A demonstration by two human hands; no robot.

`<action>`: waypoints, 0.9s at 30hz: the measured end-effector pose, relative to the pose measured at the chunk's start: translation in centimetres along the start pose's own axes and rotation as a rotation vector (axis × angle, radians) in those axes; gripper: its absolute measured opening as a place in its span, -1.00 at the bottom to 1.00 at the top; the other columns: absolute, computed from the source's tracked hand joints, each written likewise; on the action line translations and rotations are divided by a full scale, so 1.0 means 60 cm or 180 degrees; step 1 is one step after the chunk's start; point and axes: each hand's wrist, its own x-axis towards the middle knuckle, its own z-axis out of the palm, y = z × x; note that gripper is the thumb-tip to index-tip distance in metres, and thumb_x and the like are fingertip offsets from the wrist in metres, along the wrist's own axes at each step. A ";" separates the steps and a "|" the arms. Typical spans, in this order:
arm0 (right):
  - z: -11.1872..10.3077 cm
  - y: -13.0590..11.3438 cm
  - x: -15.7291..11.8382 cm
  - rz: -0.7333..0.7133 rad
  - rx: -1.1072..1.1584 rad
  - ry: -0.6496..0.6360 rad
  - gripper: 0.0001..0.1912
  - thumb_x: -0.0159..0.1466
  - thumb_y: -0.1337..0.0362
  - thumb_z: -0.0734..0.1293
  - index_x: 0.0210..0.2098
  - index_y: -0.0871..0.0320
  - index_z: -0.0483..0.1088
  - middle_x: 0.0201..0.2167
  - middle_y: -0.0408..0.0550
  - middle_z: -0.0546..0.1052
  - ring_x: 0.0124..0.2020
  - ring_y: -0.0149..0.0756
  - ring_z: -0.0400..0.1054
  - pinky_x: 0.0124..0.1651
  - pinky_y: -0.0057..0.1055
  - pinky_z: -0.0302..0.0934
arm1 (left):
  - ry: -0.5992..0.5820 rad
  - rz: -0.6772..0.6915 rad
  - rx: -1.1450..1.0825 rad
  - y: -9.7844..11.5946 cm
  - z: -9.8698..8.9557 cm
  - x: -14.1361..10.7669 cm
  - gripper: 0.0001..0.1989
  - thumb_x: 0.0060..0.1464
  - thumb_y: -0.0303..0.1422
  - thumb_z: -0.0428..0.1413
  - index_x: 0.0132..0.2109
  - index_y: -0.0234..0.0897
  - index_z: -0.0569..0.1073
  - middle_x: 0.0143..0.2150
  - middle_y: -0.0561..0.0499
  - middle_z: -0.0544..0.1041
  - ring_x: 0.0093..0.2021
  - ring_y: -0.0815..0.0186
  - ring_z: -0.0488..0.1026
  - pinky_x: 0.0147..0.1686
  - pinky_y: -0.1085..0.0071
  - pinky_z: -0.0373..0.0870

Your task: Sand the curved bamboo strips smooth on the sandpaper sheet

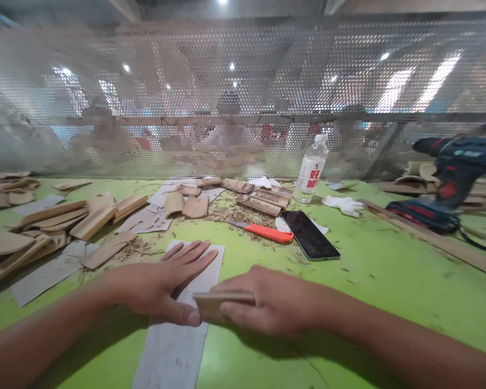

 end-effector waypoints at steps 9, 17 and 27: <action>-0.020 0.024 0.009 0.0619 0.0792 0.1308 -0.60 0.36 -0.09 0.29 -0.26 0.15 0.45 -0.42 -0.08 0.52 -0.45 -0.31 0.36 -0.39 -0.41 0.27 | -0.0061 -0.0026 -0.0015 0.004 -0.004 -0.006 0.21 0.08 0.39 0.01 0.52 -0.23 -0.37 0.50 -0.13 -0.54 0.47 -0.15 -0.57 0.39 -0.15 -0.42; 0.001 0.021 0.013 0.0859 0.3585 0.0747 -0.47 0.18 -0.16 0.42 -0.54 0.16 0.27 -0.71 -0.35 0.15 -0.77 -0.63 -0.18 -0.76 -0.61 -0.32 | -0.0076 0.0044 -0.0071 0.005 -0.006 -0.008 0.22 0.08 0.40 -0.01 0.52 -0.25 -0.37 0.50 -0.15 -0.52 0.47 -0.11 -0.60 0.38 -0.14 -0.44; 0.008 0.024 0.016 0.0941 0.3004 0.0963 -0.41 0.18 -0.26 0.37 -0.54 0.11 0.21 -0.72 -0.35 0.11 -0.72 -0.54 -0.17 -0.69 -0.55 -0.24 | -0.0108 0.0056 -0.0081 0.004 -0.007 -0.006 0.22 0.09 0.38 0.01 0.52 -0.29 -0.36 0.50 -0.19 -0.51 0.47 -0.13 -0.59 0.38 -0.17 -0.47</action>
